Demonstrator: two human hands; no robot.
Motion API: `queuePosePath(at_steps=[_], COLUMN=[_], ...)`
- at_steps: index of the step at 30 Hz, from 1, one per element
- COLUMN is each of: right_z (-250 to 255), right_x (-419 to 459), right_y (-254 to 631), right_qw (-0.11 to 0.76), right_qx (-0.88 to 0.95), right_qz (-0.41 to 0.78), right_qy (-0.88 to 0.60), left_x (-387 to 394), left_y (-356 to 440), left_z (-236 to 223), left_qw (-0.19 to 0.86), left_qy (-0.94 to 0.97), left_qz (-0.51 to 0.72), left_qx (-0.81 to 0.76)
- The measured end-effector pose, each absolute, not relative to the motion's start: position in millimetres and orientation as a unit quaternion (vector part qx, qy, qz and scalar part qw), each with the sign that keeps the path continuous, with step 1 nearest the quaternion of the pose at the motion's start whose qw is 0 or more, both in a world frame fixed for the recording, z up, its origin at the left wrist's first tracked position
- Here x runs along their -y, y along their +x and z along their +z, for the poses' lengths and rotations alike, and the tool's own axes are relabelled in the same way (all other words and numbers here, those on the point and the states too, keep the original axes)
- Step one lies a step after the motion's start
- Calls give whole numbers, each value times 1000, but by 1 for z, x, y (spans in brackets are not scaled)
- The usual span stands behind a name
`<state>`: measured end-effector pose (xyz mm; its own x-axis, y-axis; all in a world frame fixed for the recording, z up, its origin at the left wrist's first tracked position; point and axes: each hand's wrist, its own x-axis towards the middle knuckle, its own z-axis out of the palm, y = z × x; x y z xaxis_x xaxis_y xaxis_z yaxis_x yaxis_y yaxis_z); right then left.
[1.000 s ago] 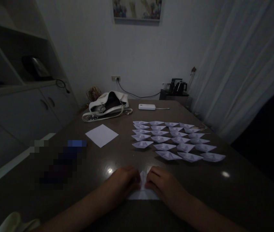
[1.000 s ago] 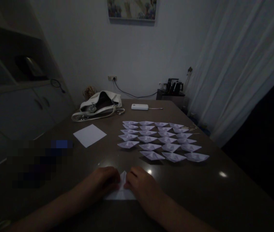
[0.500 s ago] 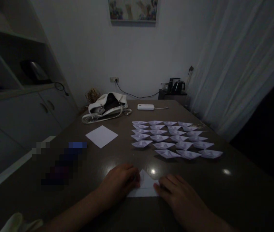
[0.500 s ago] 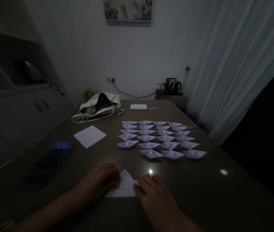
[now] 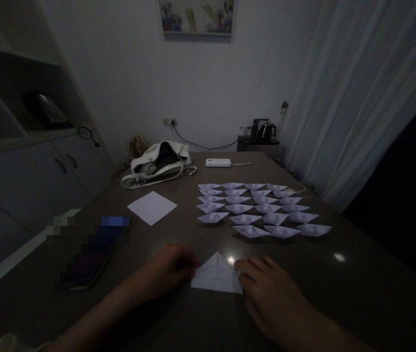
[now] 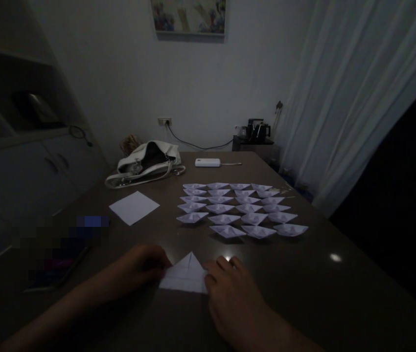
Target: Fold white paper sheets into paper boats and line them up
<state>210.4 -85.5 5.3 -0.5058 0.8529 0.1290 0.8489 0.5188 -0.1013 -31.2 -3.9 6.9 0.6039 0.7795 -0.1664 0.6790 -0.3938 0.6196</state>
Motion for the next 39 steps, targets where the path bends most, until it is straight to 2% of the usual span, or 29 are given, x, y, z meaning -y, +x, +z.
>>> queuePosePath(at_steps=[8, 14, 16, 21, 26, 29, 33, 39], right_z=[-1, -4, -4, -11, -24, -23, -17, -20], right_x=[68, 48, 44, 44, 47, 47, 44, 41], right_y=[199, 203, 204, 205, 207, 207, 206, 201], right_qw=[119, 191, 214, 230, 220, 206, 196, 252], right_qx=[830, 841, 859, 899, 924, 917, 874, 795], right_qz=[78, 144, 102, -42, -49, 7, 144, 241], right_qy=[-539, -485, -454, -370, -309, -342, -421, -496], left_x=[17, 17, 17, 19, 21, 21, 20, 17], left_y=[-15, -11, -13, -17, -16, -16, -15, -12], left_z=[-1, 2, 4, 0, 2, 5, -3, -8], left_qw=[281, 354, 332, 178, 178, 179, 207, 276], left_qy=[837, 811, 834, 916, 929, 936, 911, 845], left_qz=[140, 155, 175, 177, 118, 90, 124, 153], left_qx=[-448, -439, -404, -313, -303, -288, -335, -432])
